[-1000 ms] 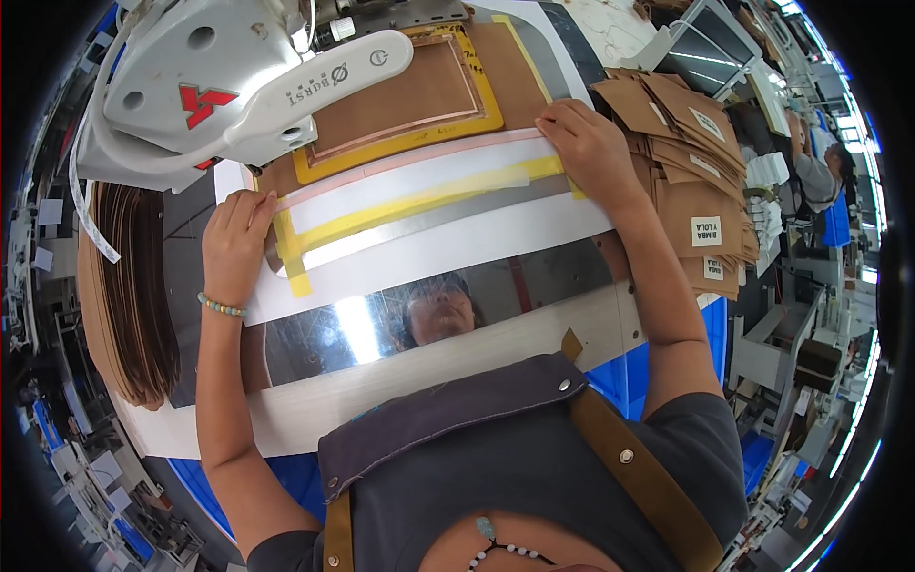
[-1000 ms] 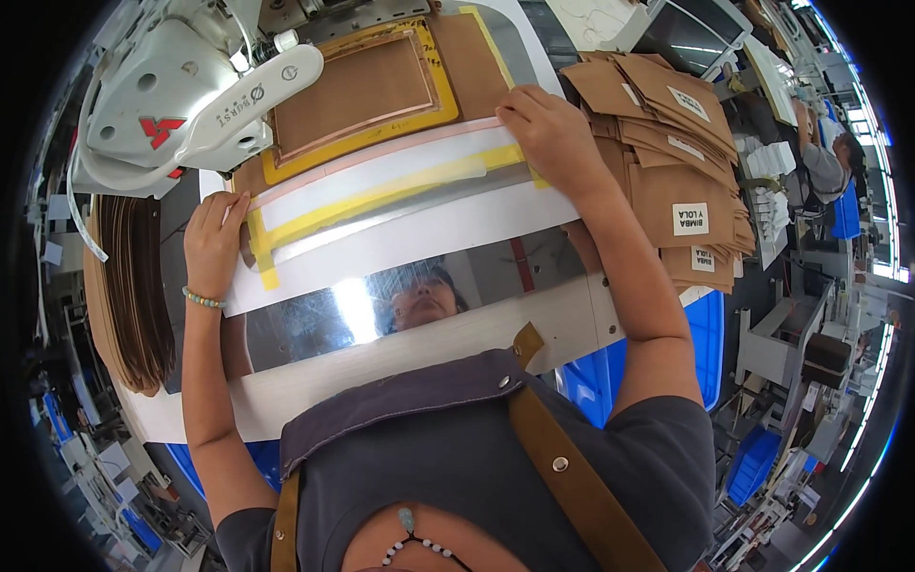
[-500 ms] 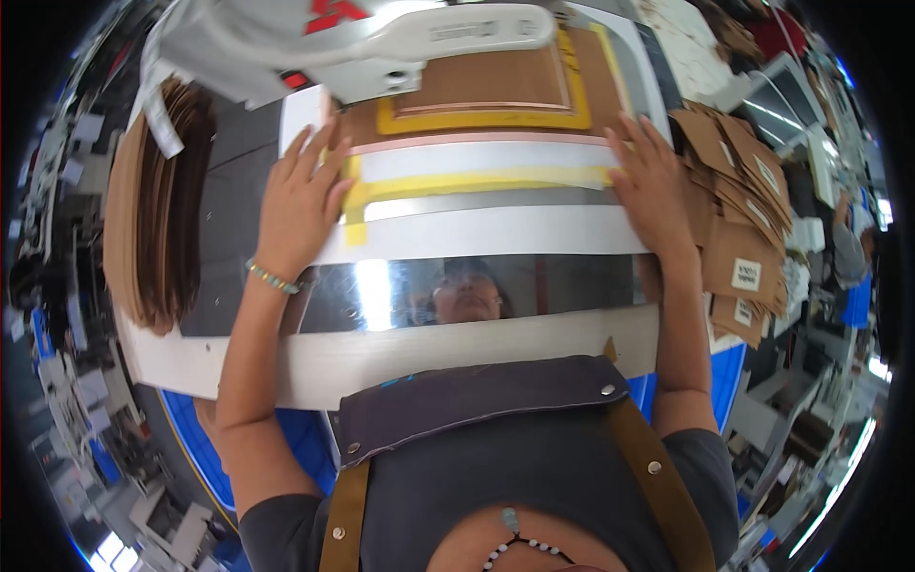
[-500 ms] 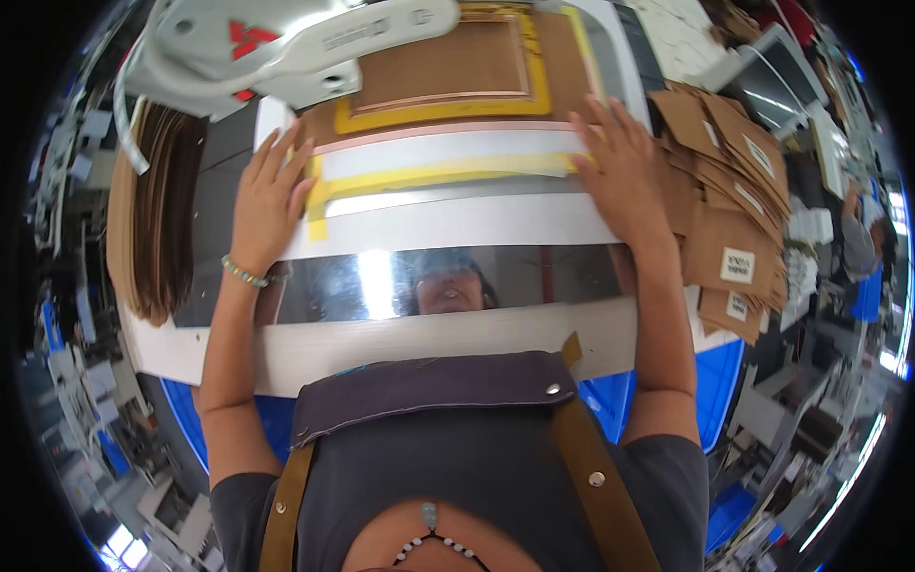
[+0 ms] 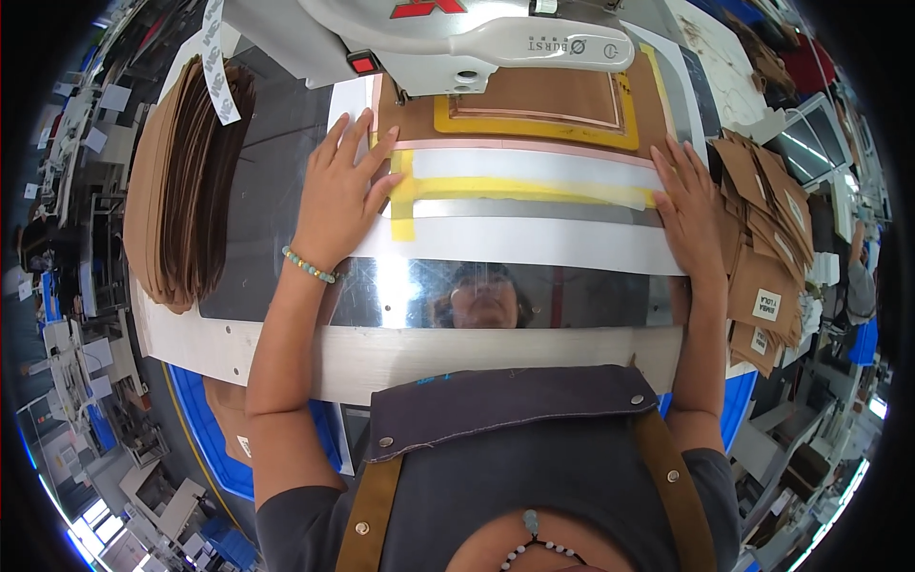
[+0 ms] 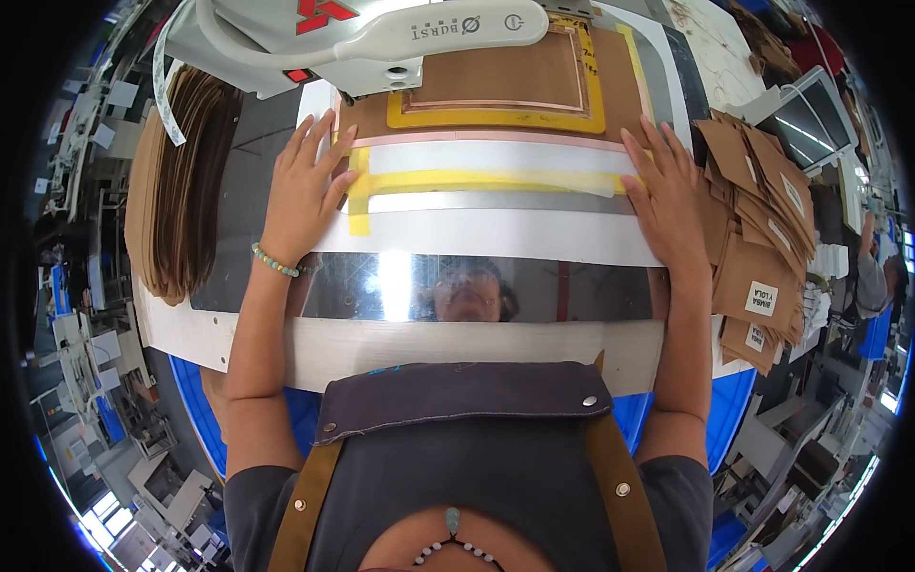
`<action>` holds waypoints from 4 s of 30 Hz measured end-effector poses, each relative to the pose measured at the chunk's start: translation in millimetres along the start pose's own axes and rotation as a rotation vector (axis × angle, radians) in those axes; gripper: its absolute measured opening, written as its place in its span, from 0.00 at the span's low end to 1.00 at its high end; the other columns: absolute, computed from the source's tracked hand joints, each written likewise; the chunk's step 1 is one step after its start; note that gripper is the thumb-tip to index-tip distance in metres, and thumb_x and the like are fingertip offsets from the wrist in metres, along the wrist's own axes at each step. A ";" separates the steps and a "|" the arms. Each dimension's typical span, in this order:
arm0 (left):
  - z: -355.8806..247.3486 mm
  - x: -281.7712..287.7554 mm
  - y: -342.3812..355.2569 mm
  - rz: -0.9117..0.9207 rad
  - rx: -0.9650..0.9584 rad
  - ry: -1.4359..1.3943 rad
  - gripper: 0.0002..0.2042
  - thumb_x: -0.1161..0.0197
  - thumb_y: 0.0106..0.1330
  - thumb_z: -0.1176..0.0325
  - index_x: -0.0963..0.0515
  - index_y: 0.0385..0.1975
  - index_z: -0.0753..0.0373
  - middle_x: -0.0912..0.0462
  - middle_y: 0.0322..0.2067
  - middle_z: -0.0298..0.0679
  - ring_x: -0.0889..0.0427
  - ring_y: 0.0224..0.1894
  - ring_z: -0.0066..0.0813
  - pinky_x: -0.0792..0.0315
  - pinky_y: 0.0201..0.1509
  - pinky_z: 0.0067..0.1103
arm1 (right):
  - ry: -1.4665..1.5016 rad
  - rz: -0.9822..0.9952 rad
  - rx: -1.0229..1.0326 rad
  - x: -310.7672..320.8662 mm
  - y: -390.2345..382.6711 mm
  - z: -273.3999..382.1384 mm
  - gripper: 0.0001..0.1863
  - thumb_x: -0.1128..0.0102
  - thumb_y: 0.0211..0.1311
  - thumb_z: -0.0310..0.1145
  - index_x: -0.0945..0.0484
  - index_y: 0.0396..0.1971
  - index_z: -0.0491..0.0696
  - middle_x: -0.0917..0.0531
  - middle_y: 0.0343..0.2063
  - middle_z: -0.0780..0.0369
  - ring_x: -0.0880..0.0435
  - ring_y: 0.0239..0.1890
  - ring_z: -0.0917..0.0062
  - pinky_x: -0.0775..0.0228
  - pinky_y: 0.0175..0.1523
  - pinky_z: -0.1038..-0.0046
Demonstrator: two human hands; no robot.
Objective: The recorder uses an industrial sewing machine to sew labels and assemble leather components for fashion goods.
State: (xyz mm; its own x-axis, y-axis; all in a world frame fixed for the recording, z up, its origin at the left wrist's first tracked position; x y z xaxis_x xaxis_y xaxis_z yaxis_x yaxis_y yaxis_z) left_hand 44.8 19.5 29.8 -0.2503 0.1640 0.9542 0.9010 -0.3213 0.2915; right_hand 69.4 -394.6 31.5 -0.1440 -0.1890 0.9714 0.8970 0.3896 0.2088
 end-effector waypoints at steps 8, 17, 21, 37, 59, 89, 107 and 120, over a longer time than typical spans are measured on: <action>-1.7 2.4 3.2 0.009 -0.026 -0.018 0.24 0.36 0.71 0.55 0.21 0.67 0.47 0.33 0.75 0.42 0.40 0.78 0.50 0.41 0.76 0.42 | 0.013 -0.011 0.030 0.3 -1.2 0.5 0.25 0.52 0.81 0.49 0.25 0.71 0.59 0.35 0.77 0.61 0.44 0.80 0.59 0.57 0.81 0.51; 1.3 0.6 0.8 0.022 -0.053 -0.094 0.24 0.37 0.71 0.64 0.22 0.68 0.51 0.34 0.76 0.41 0.39 0.78 0.52 0.44 0.79 0.41 | -0.021 -0.026 0.010 -6.7 -2.5 -4.5 0.26 0.46 0.77 0.50 0.25 0.71 0.61 0.34 0.76 0.61 0.43 0.80 0.58 0.55 0.81 0.49; 3.2 -4.3 2.4 0.061 -0.033 -0.087 0.25 0.40 0.74 0.61 0.25 0.71 0.52 0.36 0.78 0.39 0.43 0.80 0.48 0.48 0.81 0.41 | 0.024 -0.046 0.012 -8.8 -5.7 -8.0 0.26 0.46 0.77 0.51 0.24 0.69 0.61 0.34 0.76 0.60 0.42 0.79 0.57 0.54 0.80 0.48; 4.3 -1.3 -0.2 0.024 -0.028 -0.078 0.26 0.39 0.74 0.63 0.27 0.72 0.52 0.36 0.77 0.41 0.40 0.79 0.45 0.46 0.80 0.41 | -0.464 -0.342 -0.299 97.6 -19.1 -39.0 0.09 0.30 0.58 0.28 0.11 0.39 0.49 0.15 0.41 0.65 0.16 0.45 0.69 0.25 0.48 0.65; -150.8 27.5 3.8 0.331 -0.230 -1.014 0.17 0.31 0.68 0.72 0.17 0.56 0.63 0.16 0.57 0.46 0.13 0.48 0.39 0.18 0.51 0.31 | -0.350 -0.593 -0.140 108.5 -41.9 -11.3 0.15 0.32 0.53 0.26 0.12 0.43 0.52 0.15 0.39 0.68 0.18 0.40 0.70 0.26 0.40 0.67; -139.8 -11.5 -9.1 0.598 0.415 -2.047 0.29 0.53 0.85 0.56 0.43 0.79 0.63 0.32 0.73 0.44 0.31 0.72 0.32 0.35 0.76 0.30 | 0.634 0.160 0.363 33.8 12.2 153.4 0.09 0.31 0.62 0.31 0.22 0.36 0.46 0.21 0.36 0.60 0.21 0.45 0.61 0.27 0.48 0.62; -92.5 11.5 8.8 0.305 0.427 -2.245 0.29 0.64 0.86 0.54 0.47 0.80 0.63 0.45 0.79 0.56 0.40 0.79 0.47 0.40 0.80 0.39 | 0.613 0.008 0.473 34.1 43.9 181.1 0.08 0.33 0.65 0.35 0.20 0.36 0.48 0.20 0.37 0.62 0.19 0.47 0.64 0.25 0.49 0.61; -4.6 -3.7 15.1 -0.014 0.493 -1.215 0.17 0.46 0.82 0.64 0.19 0.58 0.71 0.15 0.57 0.45 0.16 0.57 0.30 0.26 0.65 0.25 | 0.234 -0.091 0.183 54.1 160.0 61.6 0.11 0.43 0.62 0.31 0.12 0.36 0.47 0.12 0.32 0.52 0.14 0.41 0.52 0.23 0.49 0.56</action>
State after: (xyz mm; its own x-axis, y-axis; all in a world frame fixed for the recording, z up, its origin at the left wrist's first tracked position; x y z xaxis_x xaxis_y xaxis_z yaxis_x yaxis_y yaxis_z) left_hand 57.7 9.7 31.0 -0.0164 0.9783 0.2064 0.9999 0.0171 -0.0015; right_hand 179.4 -287.0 124.4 -0.1006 -0.4247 0.8997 0.7915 0.5138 0.3310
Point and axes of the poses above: each hand's wrist, its own y-axis towards the middle knuckle, its own x-axis out of the back of the hand, z = x × y, the point moved 8 cm from there along y, towards the middle knuckle
